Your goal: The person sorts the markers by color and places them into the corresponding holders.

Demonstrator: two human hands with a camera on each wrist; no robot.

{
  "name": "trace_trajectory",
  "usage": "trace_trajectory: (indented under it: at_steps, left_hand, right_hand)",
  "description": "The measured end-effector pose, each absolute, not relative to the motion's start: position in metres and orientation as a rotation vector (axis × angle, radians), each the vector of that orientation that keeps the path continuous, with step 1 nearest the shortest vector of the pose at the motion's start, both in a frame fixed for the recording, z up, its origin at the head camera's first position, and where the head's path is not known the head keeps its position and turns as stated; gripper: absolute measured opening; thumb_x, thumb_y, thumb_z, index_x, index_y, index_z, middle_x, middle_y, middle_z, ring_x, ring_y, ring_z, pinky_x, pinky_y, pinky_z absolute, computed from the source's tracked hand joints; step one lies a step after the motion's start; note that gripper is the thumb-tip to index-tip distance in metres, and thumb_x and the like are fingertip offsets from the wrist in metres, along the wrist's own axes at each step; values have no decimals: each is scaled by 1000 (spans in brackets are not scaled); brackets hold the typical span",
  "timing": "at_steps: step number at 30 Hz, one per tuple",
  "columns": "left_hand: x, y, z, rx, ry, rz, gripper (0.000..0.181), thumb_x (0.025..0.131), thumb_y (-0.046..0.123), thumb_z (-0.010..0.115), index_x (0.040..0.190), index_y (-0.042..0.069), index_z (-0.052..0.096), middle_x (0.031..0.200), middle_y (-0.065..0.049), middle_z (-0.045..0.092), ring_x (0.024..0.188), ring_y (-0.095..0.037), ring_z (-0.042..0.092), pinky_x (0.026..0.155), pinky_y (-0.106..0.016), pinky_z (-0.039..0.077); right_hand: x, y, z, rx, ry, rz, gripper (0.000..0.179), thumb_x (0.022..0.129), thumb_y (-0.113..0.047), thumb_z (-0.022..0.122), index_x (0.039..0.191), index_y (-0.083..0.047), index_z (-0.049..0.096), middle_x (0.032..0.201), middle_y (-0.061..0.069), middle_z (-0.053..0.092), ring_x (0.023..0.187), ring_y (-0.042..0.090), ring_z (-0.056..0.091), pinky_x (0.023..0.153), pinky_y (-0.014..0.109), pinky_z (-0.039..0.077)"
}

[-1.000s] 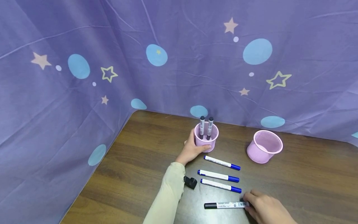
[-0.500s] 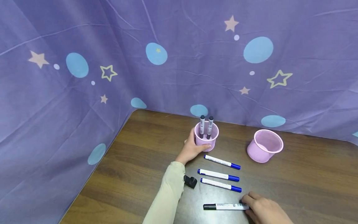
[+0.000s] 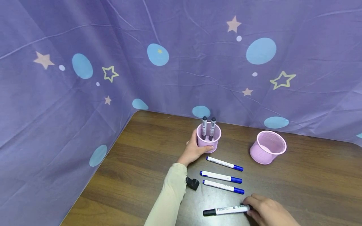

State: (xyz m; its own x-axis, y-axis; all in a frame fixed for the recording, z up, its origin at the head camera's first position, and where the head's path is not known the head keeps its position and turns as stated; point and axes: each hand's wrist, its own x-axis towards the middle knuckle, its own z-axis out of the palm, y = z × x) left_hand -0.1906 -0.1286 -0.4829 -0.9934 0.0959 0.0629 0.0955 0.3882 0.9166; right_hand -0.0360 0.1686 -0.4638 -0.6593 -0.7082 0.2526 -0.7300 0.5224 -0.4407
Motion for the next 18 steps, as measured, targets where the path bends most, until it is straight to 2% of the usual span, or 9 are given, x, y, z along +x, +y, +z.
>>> trace_trajectory:
  at_steps: [8,12,18]
  left_hand:
    - [-191,-128,-482,175,2616,1734,99,76,32,89,156,25,30,147,-10,51,132,-42,40,109,-59,30]
    - [-190,-128,-483,188,2617,1747,99,76,30,90,155,25,31,146,-9,52,132,-40,43,108,-58,32]
    - [-191,-129,-483,193,2614,1750,99,76,31,90,155,25,31,146,-9,52,132,-41,42,109,-58,31]
  right_hand:
    - [-44,174,-451,1401,-2577,930,21,85,-10,80,101,-12,68,92,-10,64,77,-1,57,61,17,48]
    - [-45,174,-441,1374,-2559,992,25,85,-10,81,106,-14,68,97,-12,65,82,1,60,65,16,50]
    - [-45,173,-419,1300,-2584,1150,35,81,-4,82,108,-22,67,92,-20,59,78,-3,53,58,15,43]
